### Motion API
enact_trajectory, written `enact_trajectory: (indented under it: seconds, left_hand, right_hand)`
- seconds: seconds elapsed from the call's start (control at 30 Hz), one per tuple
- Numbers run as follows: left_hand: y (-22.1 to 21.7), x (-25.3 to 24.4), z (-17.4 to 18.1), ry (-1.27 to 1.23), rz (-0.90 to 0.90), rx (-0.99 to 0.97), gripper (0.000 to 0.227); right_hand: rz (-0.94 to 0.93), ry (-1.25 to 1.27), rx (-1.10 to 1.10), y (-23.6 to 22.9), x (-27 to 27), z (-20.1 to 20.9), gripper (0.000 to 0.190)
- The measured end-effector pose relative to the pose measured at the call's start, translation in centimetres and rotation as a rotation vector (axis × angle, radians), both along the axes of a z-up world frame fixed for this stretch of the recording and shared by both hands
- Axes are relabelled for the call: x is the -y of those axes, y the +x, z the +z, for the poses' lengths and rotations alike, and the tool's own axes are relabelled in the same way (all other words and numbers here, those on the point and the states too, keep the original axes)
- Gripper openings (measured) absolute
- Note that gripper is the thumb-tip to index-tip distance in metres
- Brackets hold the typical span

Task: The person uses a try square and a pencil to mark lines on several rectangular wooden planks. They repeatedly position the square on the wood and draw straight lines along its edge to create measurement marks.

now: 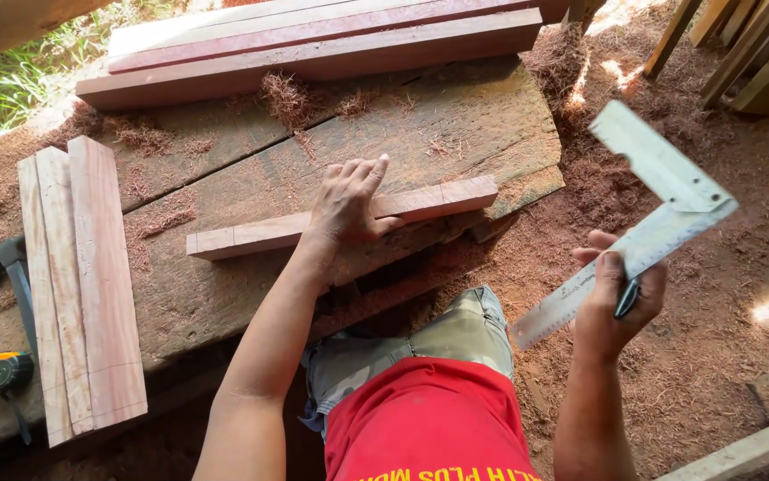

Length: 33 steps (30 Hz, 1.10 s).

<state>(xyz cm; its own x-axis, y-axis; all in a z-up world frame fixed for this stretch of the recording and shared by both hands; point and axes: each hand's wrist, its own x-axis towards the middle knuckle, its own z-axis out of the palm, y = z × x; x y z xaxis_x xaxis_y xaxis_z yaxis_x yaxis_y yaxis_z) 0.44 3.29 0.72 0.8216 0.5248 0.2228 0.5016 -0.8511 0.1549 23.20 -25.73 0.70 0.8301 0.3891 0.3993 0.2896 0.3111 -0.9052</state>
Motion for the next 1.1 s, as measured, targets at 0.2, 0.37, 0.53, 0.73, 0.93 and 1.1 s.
enact_trajectory:
  seconds: [0.2,0.37,0.53,0.73,0.93,1.1]
  left_hand:
    - [-0.7,0.0,-0.1,-0.245,0.027,-0.223,0.036]
    - [-1.9,-0.5,-1.8,-0.239,-0.07,-0.024,0.042]
    - [-0.7,0.6,-0.6,-0.171,-0.026,0.031,0.111]
    - [3.0,3.5,2.8,-0.014,-0.122,0.138,0.113]
    - [4.5,3.0,1.3,-0.134,-0.161,-0.008,0.067]
    - [3.8,4.9,4.6,-0.175,-0.145,0.101,0.052]
  right_hand:
    - [0.182,-0.061,-0.064,0.2,-0.2,-4.6,0.015]
    - [0.278,-0.328,-0.248,-2.1,-1.9,-1.9,0.027]
    - [0.46,-0.324,-0.418,-2.7,-4.3,-4.6,0.048]
    - [0.604,-0.43,-0.487,-4.0,-7.5,-3.7,0.044]
    - [0.599,-0.388,-0.667,-4.3,-7.7,-5.6,0.039]
    - [0.614,-0.361,-0.708,-3.9,-7.5,-6.3,0.038]
